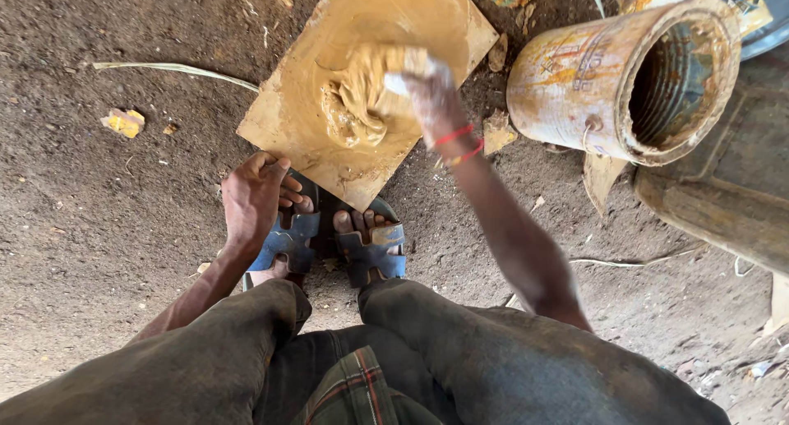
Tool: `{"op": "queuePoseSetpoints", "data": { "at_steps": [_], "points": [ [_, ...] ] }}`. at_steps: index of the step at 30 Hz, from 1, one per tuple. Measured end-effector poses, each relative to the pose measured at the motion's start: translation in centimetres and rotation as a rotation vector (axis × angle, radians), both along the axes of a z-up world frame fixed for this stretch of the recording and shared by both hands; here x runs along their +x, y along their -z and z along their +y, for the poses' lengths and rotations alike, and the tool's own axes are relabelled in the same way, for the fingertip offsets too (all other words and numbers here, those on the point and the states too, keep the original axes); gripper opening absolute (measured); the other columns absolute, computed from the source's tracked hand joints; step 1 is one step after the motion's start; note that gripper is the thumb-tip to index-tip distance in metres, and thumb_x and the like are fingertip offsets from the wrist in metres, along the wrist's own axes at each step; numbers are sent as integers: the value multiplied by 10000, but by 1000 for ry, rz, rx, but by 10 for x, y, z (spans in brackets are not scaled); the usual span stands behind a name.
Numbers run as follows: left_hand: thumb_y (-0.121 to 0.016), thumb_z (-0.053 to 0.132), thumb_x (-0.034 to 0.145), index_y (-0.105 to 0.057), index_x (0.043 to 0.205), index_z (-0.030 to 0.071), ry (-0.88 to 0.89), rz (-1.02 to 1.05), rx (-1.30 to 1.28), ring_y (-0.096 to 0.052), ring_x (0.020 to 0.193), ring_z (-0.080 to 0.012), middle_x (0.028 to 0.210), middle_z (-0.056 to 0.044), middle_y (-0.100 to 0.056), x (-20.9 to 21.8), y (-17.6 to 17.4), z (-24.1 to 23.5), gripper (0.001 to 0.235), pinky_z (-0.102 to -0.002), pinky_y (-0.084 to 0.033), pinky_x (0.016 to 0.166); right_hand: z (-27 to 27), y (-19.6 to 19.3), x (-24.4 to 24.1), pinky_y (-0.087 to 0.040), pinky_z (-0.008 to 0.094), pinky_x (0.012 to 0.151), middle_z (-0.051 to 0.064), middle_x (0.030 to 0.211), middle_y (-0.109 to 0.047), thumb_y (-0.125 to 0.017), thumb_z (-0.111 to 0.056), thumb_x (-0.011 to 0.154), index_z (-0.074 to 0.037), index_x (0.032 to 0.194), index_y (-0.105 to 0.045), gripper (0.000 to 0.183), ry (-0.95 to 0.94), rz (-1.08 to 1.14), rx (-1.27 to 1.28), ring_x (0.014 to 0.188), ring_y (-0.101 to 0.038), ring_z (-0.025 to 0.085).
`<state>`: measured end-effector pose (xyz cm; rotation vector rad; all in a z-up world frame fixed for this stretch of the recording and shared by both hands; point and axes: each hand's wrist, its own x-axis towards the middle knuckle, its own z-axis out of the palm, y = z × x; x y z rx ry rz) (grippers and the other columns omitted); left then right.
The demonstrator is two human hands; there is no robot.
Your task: The person mixes a brown paste on a flat board using a trowel. They repeatedly scrape the paste from a metal can onto the board and fold it with the trowel to homogenize the mixture. The person holds the board with one hand and manipulates the paste with the other.
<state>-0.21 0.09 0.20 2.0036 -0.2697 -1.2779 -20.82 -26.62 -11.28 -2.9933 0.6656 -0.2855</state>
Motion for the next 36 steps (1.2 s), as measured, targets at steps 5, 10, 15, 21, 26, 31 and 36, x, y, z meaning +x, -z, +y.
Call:
{"op": "queuePoseSetpoints", "data": {
  "at_steps": [5, 10, 15, 21, 26, 31, 36],
  "points": [
    [-601, 214, 1022, -691, 1081, 23, -9, -8, 2, -736, 598, -137, 785, -95, -765, 0, 0, 1, 219, -265, -583, 510, -23, -44, 6, -566, 319, 981, -62, 1230, -691, -505, -243, 1073, -339, 1334, -653, 315, 340, 229, 573, 1171, -617, 132],
    [-586, 218, 1031, -701, 1066, 27, 8, -14, 18, -738, 588, -144, 791, -96, -765, 2, 1, 1, 225, -270, -590, 501, 18, -68, -19, -459, 399, 1142, 88, 1231, -698, -673, -97, 870, -81, 1262, -695, 393, -383, 183, -67, 1222, -587, 251],
    [-590, 199, 1035, -702, 1058, 19, -7, 0, -3, -739, 597, -148, 781, -104, -764, 0, 1, -1, 213, -268, -573, 512, -3, -97, -34, -510, 382, 1057, 53, 1193, -698, -698, -40, 921, -155, 1173, -710, 277, -338, 128, 136, 1162, -614, 222],
    [-595, 217, 1024, -700, 1058, 27, 22, -48, -6, -737, 603, -142, 786, -96, -761, 0, 3, 1, 219, -265, -593, 508, -57, -126, 67, -517, 335, 1087, 80, 1279, -720, -609, 85, 962, -159, 1204, -745, 370, -430, -10, -39, 1200, -623, 229],
    [-580, 220, 1029, -700, 1042, 23, 26, -24, 28, -743, 615, -142, 792, -99, -765, 1, -1, -2, 232, -255, -596, 521, -71, -105, 131, -514, 401, 973, 111, 1141, -730, -604, 44, 918, -158, 1199, -757, 378, -481, 321, 108, 1074, -633, 266],
    [-584, 214, 1025, -700, 1057, 28, -1, 16, 21, -745, 619, -136, 789, -98, -764, 1, -4, -1, 221, -246, -591, 527, -77, -98, 91, -423, 474, 1133, 62, 1132, -733, -613, -103, 994, -212, 1204, -732, 265, -516, 486, 8, 1121, -639, 217],
    [-597, 214, 1028, -707, 1042, 28, 2, 5, 17, -741, 616, -129, 790, -90, -764, 2, 0, 0, 216, -243, -598, 527, -75, -104, 24, -419, 466, 1079, 126, 1279, -687, -575, -111, 985, -171, 1349, -648, 377, -448, 511, 91, 1130, -631, 262]
  ]
}}
